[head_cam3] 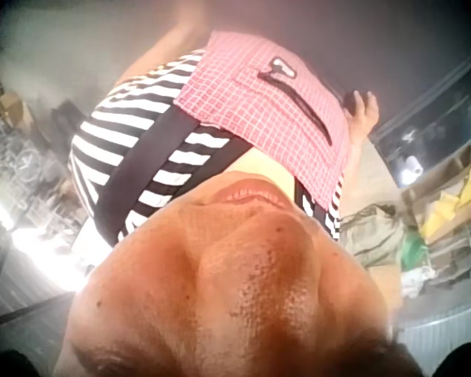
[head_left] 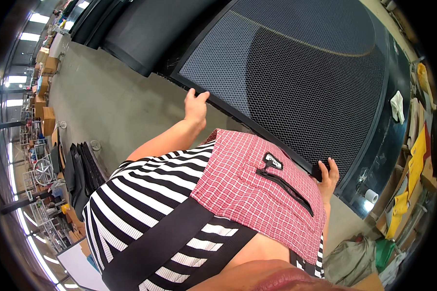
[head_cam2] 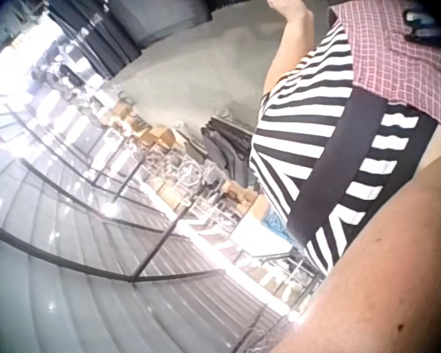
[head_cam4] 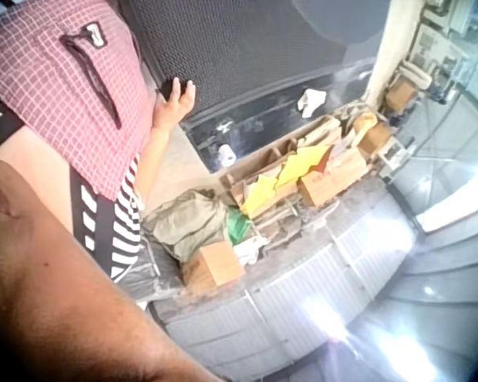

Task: The person wipes a black mesh mat with a white cloth, rolls it up, and secures it with clear tape. This process is repeated for multiple mats, which are then stacked on a table.

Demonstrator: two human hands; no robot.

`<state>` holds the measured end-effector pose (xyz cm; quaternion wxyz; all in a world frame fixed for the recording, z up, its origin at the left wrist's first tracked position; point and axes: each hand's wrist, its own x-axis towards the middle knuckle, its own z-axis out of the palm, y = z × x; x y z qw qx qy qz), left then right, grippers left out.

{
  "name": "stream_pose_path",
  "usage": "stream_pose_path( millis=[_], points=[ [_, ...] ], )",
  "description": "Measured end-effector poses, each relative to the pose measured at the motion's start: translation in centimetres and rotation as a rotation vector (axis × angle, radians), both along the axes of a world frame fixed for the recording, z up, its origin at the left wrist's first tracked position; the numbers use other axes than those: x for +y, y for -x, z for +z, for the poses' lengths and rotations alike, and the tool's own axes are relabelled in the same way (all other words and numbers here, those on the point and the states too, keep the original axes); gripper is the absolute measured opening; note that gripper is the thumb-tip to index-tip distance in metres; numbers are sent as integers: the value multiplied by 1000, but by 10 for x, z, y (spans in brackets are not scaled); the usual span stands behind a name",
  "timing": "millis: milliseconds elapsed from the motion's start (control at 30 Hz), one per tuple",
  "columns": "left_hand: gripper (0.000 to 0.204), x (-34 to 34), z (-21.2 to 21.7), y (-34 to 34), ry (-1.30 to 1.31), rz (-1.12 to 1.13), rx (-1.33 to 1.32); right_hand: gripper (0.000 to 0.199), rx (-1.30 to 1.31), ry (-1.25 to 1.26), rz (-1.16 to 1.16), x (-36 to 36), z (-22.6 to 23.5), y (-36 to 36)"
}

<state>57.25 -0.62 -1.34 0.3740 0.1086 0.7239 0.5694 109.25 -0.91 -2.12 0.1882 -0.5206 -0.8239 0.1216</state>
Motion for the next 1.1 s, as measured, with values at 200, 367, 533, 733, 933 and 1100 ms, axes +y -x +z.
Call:
stream_pose_path(
  millis=[200, 367, 533, 733, 933, 1100],
  points=[
    [88, 18, 54, -34, -72, -1, -305, 45, 64, 231, -18, 34, 26, -19],
    [60, 33, 50, -27, -307, -59, -132, 16, -12, 523, -202, 88, 56, -24],
    [73, 76, 49, -31, -400, -649, 1297, 20, -16, 89, -190, 134, 72, 3],
    [66, 142, 42, -20, -63, -1042, 1755, 22, 73, -249, -137, 141, 25, 8],
    [62, 142, 48, 10, -247, -1278, 1591, 30, 47, -204, 42, 116, 42, 21],
    [44, 111, 33, 17, -429, -1233, 1576, 41, -85, -221, -12, 79, 28, 24]
  ],
)
